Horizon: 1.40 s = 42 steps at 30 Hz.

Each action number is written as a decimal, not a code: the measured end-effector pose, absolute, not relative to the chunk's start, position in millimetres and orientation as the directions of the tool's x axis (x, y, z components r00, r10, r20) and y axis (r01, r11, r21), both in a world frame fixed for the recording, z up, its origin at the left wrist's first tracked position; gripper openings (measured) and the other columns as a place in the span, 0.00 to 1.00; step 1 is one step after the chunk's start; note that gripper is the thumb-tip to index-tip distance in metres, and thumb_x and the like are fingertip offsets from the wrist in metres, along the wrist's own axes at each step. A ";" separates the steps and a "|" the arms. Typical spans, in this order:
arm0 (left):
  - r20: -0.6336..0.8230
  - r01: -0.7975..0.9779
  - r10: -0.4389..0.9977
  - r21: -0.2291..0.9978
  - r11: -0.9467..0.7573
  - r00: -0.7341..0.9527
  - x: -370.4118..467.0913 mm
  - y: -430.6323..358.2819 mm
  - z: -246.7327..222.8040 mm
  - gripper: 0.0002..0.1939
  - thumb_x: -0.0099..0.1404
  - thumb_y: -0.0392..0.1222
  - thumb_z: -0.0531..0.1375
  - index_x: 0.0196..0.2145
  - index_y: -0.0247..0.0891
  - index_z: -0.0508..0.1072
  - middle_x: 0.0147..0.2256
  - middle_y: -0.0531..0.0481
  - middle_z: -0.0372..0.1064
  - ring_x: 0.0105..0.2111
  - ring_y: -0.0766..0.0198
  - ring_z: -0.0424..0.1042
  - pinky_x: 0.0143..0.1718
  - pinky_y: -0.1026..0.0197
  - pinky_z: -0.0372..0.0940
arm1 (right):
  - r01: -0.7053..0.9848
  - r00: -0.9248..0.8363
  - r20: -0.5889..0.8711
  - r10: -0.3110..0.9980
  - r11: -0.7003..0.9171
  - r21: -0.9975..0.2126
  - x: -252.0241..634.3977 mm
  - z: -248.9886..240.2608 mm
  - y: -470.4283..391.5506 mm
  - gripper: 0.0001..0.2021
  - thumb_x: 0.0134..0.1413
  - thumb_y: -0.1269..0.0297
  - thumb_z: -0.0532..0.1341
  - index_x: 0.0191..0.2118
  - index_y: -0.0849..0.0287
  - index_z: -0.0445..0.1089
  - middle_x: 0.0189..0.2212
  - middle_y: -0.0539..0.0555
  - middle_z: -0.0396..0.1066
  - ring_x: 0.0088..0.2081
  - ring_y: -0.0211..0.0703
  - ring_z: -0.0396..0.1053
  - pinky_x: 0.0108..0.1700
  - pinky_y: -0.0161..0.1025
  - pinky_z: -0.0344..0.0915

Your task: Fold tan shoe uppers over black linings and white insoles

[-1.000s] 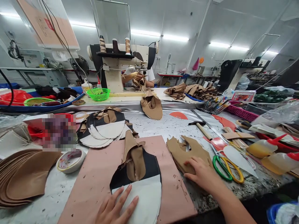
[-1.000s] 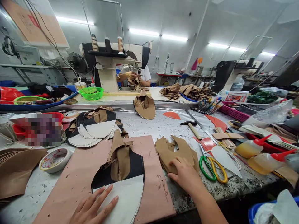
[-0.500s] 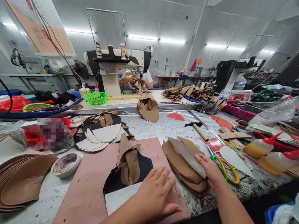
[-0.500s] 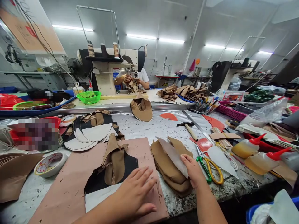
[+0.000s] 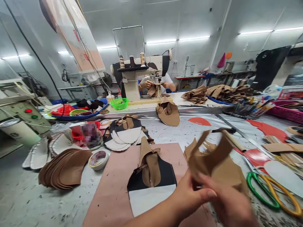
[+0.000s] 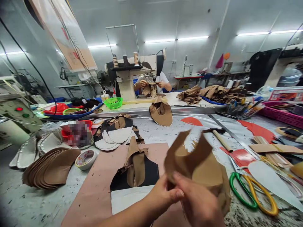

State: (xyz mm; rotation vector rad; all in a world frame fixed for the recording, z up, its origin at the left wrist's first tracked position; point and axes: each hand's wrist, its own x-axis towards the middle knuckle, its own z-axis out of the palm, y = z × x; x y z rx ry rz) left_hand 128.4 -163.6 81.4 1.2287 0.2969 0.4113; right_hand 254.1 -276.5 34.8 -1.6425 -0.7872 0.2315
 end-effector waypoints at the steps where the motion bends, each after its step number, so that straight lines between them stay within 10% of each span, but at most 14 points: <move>1: -0.059 -0.202 0.549 0.892 0.403 0.834 120.6 -164.4 84.3 0.40 0.43 0.60 0.68 0.48 0.33 0.68 0.47 0.34 0.69 0.49 0.44 0.66 0.50 0.49 0.59 | 0.381 0.710 0.283 0.645 -0.014 -0.924 240.9 38.9 -265.3 0.20 0.44 0.44 0.61 0.38 0.54 0.73 0.34 0.58 0.74 0.37 0.54 0.72 0.35 0.46 0.73; 6: -0.413 -0.364 0.778 0.712 0.600 0.474 65.6 -151.3 84.6 0.27 0.37 0.43 0.72 0.36 0.36 0.71 0.35 0.44 0.75 0.37 0.55 0.73 0.40 0.57 0.65 | 0.352 0.545 0.213 0.811 0.009 -0.936 192.0 44.9 -234.9 0.19 0.45 0.45 0.61 0.37 0.54 0.73 0.38 0.59 0.73 0.38 0.52 0.72 0.35 0.43 0.72; 13: -0.453 -0.257 0.701 0.707 0.659 0.550 -1.1 -152.3 47.6 0.29 0.37 0.50 0.73 0.36 0.35 0.71 0.33 0.41 0.76 0.41 0.47 0.73 0.45 0.51 0.64 | -0.275 0.190 -0.276 0.942 -0.219 -0.936 154.7 26.2 -226.6 0.33 0.41 0.36 0.57 0.45 0.59 0.68 0.25 0.55 0.73 0.22 0.45 0.70 0.24 0.39 0.67; 20: -0.165 0.227 0.816 0.973 0.042 0.553 -38.4 -133.1 53.8 0.14 0.57 0.50 0.59 0.38 0.39 0.71 0.38 0.45 0.73 0.39 0.53 0.70 0.41 0.54 0.63 | 0.457 0.225 -0.143 0.964 -0.234 -0.858 164.4 52.5 -227.9 0.14 0.48 0.58 0.57 0.39 0.59 0.72 0.40 0.59 0.74 0.43 0.53 0.69 0.46 0.44 0.65; 26: -0.023 0.620 0.796 0.640 -0.453 0.605 -40.9 -104.3 52.9 0.06 0.58 0.42 0.52 0.25 0.41 0.64 0.26 0.48 0.69 0.28 0.56 0.68 0.30 0.57 0.61 | 0.648 0.167 -0.130 0.977 -0.208 -0.733 175.3 53.5 -212.9 0.16 0.49 0.63 0.59 0.45 0.59 0.70 0.48 0.58 0.68 0.51 0.50 0.63 0.52 0.41 0.59; 42: -0.084 0.497 0.785 0.814 -0.301 0.614 -42.8 -95.8 49.3 0.10 0.57 0.48 0.55 0.29 0.40 0.67 0.28 0.49 0.71 0.28 0.58 0.68 0.29 0.58 0.62 | 0.452 0.114 -0.205 0.972 -0.234 -0.861 189.6 51.0 -201.9 0.17 0.48 0.59 0.62 0.44 0.59 0.71 0.47 0.58 0.70 0.48 0.54 0.66 0.49 0.44 0.63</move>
